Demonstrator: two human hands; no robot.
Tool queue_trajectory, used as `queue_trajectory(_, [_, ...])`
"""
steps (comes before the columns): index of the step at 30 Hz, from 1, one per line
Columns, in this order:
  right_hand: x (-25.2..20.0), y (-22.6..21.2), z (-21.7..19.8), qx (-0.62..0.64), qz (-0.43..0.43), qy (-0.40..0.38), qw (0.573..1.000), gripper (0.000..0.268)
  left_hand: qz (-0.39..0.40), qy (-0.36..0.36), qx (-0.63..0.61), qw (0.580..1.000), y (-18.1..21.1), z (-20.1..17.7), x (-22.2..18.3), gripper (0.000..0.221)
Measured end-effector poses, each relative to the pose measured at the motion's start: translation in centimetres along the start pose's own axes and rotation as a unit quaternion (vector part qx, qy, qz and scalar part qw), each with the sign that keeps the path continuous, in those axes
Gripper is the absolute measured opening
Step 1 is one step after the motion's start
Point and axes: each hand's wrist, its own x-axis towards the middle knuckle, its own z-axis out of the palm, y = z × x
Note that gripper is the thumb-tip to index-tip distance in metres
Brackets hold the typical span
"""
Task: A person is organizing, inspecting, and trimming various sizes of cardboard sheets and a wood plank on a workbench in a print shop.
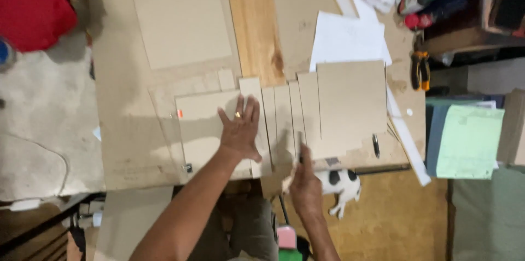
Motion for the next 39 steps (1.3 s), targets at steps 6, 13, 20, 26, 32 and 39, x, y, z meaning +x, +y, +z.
queue_trajectory(6, [4.3,17.3,-0.6,-0.026,0.063,0.211,0.975,0.046,-0.013,0.018,0.005,1.0,0.0,0.2,0.0,0.161])
queue_trajectory(13, [11.8,19.7,-8.8,-0.081,-0.175,0.403,0.895,0.043,-0.006,0.076,-0.05,0.996,-0.1,1.6,-0.1,0.161])
queue_trajectory(20, [17.3,20.4,-12.4,-0.099,-0.214,0.451,0.861,0.047,0.041,0.403,-0.179,0.897,4.3,11.1,-8.0,0.041])
queue_trajectory(26, [20.3,21.1,-12.2,-0.131,-0.267,0.514,0.804,0.043,0.011,0.086,-0.392,0.916,9.4,25.4,-9.9,0.015])
queue_trajectory(32, [19.2,19.2,-11.9,-0.145,-0.297,0.541,0.773,0.041,0.061,0.001,-0.262,0.963,8.5,51.9,-4.7,0.022])
queue_trajectory(39, [18.3,15.1,-12.6,-0.317,-0.48,0.571,0.585,0.045,0.008,-0.12,-0.243,0.963,3.4,57.3,-4.1,0.028])
